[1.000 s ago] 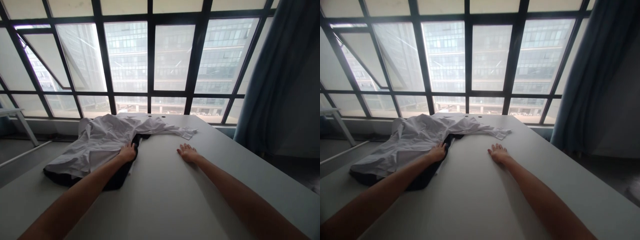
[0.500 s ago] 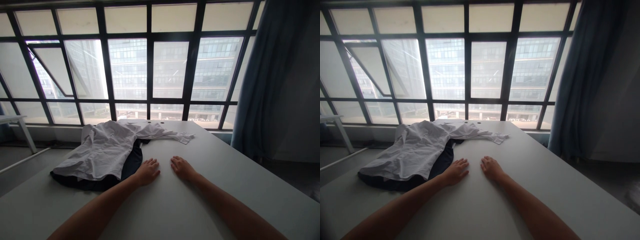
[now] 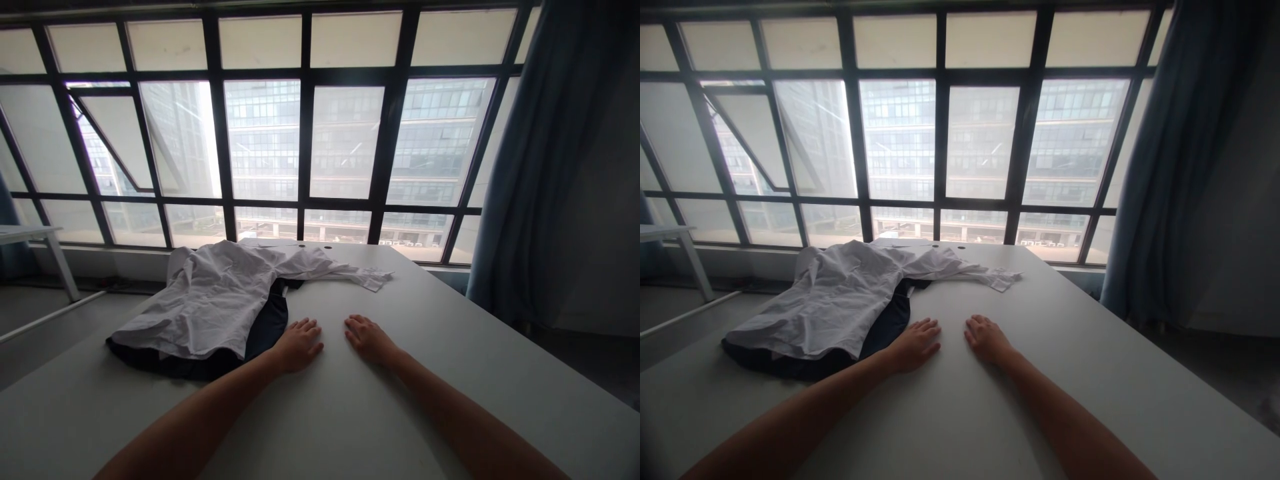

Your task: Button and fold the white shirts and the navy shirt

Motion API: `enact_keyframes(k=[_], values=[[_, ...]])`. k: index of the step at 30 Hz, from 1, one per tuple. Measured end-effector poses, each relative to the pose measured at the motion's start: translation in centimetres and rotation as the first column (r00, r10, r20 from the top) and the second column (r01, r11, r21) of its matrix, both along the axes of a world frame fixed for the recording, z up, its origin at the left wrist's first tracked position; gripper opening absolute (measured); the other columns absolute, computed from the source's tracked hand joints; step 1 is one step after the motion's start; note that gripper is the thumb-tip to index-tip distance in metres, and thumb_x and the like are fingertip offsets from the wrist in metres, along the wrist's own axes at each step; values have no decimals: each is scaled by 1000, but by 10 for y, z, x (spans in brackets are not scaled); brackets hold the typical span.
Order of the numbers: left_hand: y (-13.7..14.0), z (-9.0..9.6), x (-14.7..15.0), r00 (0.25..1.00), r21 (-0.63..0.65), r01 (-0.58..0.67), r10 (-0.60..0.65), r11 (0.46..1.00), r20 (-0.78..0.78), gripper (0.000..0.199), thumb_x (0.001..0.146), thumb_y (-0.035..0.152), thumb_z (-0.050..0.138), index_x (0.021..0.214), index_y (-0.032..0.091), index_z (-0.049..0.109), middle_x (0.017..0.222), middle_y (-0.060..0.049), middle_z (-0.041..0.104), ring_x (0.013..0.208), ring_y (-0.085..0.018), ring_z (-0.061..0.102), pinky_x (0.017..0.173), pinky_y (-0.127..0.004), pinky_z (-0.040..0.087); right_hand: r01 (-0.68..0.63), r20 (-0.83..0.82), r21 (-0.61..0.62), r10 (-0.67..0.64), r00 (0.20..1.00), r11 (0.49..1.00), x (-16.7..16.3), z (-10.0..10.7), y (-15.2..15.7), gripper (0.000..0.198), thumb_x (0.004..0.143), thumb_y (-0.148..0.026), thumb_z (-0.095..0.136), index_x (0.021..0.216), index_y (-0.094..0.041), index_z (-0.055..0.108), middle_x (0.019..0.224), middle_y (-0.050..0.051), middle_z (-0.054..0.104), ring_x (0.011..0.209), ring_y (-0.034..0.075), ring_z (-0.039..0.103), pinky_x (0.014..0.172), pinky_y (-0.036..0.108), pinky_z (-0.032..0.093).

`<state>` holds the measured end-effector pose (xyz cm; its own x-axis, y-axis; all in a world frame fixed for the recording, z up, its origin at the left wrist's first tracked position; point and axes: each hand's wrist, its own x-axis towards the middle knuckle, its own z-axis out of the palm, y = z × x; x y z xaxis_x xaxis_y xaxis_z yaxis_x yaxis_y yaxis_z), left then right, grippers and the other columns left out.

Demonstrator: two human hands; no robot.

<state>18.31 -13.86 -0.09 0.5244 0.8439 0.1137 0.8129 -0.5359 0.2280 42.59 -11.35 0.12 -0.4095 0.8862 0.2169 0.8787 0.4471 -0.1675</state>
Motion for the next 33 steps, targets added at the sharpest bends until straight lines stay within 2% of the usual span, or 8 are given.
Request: enact_keyframes(k=[9, 12, 15, 23, 25, 27, 30, 33], values=[[2, 18, -10, 1000, 142, -5, 8, 990, -22, 45, 96, 39, 47, 134, 17, 56, 144, -12, 51, 133, -28, 46, 111, -43, 35, 17, 33, -35, -16, 999, 999, -2, 5, -4, 46, 96, -32, 42, 133, -9, 59, 142, 18, 52, 130, 29, 47, 111, 39, 35], [14, 36, -46, 951, 248, -294, 309, 923, -20, 39, 96, 39, 48, 124, 16, 62, 129, -15, 61, 118, -28, 58, 102, -41, 42, 31, 44, -63, -28, 999, 998, -2, 6, -4, 48, 96, -33, 41, 135, -9, 56, 143, 17, 50, 132, 28, 46, 111, 39, 35], [27, 43, -92, 769, 217, -603, 632, 767, -99, 39, 93, 42, 53, 117, 12, 63, 122, -19, 63, 114, -29, 60, 95, -38, 46, 32, 53, -72, -29, 998, 997, -2, 6, -4, 48, 96, -34, 41, 135, -10, 56, 144, 17, 50, 132, 27, 46, 110, 39, 35], [22, 70, -104, 737, 234, -666, 673, 708, 61, 29, 98, 29, 40, 101, 15, 65, 100, -14, 71, 96, -26, 68, 79, -32, 47, 29, 51, -63, -26, 998, 998, -3, 9, -6, 48, 96, -34, 40, 135, -10, 56, 143, 16, 50, 130, 27, 47, 110, 37, 34], [6, 89, -84, 770, 296, -637, 602, 712, 210, 30, 100, 30, 36, 101, 16, 63, 92, -11, 70, 88, -24, 67, 77, -31, 46, 27, 44, -70, -24, 999, 997, -3, 10, -6, 47, 96, -34, 40, 133, -12, 57, 142, 16, 51, 129, 27, 48, 108, 38, 35], [-14, 105, -62, 860, 272, -496, 423, 824, 286, 30, 100, 32, 36, 96, 17, 62, 82, -6, 67, 79, -20, 64, 73, -27, 44, 15, 38, -67, -13, 999, 998, -3, 10, -5, 45, 96, -34, 41, 131, -13, 60, 140, 16, 53, 128, 28, 49, 107, 38, 36], [-41, 112, -33, 967, -46, -38, 49, 998, 251, 30, 98, 36, 42, 86, 16, 62, 71, 0, 60, 65, -12, 54, 60, -21, 39, 12, 18, -48, -11, 1000, 999, -2, 7, -5, 46, 95, -34, 41, 132, -12, 58, 139, 17, 54, 126, 29, 50, 106, 39, 36], [-59, 108, -16, 971, -470, 238, -191, 850, 146, 21, 90, 33, 55, 83, 16, 64, 67, 4, 57, 58, -9, 47, 52, -18, 35, 54, -6, -37, -55, 998, 998, -1, 3, -5, 55, 94, -34, 43, 143, -8, 46, 142, 19, 50, 127, 30, 49, 106, 40, 36]])
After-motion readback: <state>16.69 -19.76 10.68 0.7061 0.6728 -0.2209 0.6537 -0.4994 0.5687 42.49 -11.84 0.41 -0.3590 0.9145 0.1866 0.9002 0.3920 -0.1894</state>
